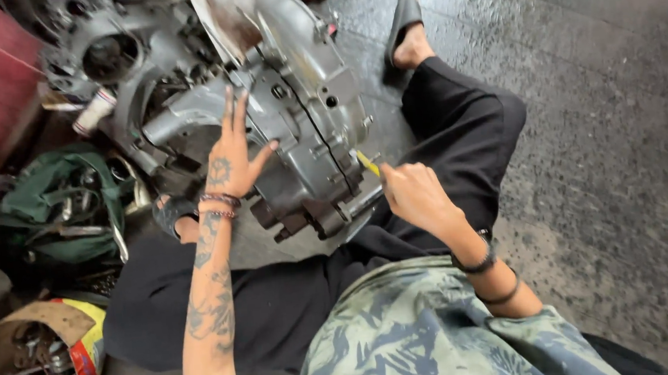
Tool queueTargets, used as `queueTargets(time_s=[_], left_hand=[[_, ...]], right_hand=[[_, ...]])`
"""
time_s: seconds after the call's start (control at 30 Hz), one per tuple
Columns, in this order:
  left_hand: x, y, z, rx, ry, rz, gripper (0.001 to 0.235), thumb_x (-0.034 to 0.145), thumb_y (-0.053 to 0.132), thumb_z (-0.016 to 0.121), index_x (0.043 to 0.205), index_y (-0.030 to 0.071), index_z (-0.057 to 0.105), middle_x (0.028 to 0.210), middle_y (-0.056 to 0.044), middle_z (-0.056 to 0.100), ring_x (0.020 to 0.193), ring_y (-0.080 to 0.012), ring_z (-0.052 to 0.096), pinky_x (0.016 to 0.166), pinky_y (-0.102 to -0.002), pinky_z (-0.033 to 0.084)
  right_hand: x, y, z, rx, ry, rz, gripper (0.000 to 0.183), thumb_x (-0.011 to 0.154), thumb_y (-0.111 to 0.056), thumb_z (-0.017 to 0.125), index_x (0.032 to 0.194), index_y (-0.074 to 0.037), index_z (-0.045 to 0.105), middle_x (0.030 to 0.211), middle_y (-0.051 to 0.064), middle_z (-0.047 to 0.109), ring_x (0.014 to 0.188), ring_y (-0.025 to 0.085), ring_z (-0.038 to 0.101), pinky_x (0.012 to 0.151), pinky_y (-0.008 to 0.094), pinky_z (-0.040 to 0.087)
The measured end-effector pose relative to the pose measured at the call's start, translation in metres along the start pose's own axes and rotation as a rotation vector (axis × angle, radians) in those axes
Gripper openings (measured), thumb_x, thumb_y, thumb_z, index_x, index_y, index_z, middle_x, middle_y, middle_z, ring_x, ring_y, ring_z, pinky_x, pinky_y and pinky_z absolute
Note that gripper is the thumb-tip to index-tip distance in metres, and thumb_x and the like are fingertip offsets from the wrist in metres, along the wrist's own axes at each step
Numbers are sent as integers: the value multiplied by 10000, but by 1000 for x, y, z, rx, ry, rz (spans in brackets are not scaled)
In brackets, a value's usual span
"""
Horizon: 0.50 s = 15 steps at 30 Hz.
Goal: The person sits on the floor and scrubs a silver engine casing with a yellow brush. They hold the part steady with one hand while scrubbing various surfaces and crevices with the other.
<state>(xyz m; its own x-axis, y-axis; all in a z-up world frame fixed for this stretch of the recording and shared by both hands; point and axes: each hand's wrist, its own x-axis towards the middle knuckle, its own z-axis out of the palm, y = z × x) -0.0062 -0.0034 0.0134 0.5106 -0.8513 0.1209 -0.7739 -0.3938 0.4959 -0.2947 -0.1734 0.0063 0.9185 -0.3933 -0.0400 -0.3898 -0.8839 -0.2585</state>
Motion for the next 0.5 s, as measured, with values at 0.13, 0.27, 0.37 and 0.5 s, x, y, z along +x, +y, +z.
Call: queueTargets(time_s=[0.13,0.27,0.37,0.5], left_hand=[[-3,0,2,16,13,16,879,992,383,683,1653,234,123,1708,-109,54,1211,-543,585,975,-650,543],[1,-1,1,14,12,18,886,979,408,680,1647,207,135,1703,-134,71,1209,-558,575,964,-659,542],[-4,-3,4,8,15,19,885,982,405,682,1648,211,133,1702,-135,71,1218,-554,573,963,-662,542],[-1,-3,2,11,12,22,893,972,390,688,1647,215,129,1700,-145,74,1198,-567,576,957,-670,538]], right_hand=[[-5,1,6,57,53,17,166,873,-64,642,1011,17,688,662,166,672,628,436,707,550,483,596],[1,6,12,6,48,1,156,856,-74,660,993,-5,686,654,152,672,613,420,708,534,482,597],[0,4,11,9,67,-7,148,853,-75,658,982,-9,682,648,151,668,610,427,703,527,485,591],[4,19,22,-7,40,46,292,812,-146,723,1077,-25,705,685,144,693,643,423,723,564,518,602]])
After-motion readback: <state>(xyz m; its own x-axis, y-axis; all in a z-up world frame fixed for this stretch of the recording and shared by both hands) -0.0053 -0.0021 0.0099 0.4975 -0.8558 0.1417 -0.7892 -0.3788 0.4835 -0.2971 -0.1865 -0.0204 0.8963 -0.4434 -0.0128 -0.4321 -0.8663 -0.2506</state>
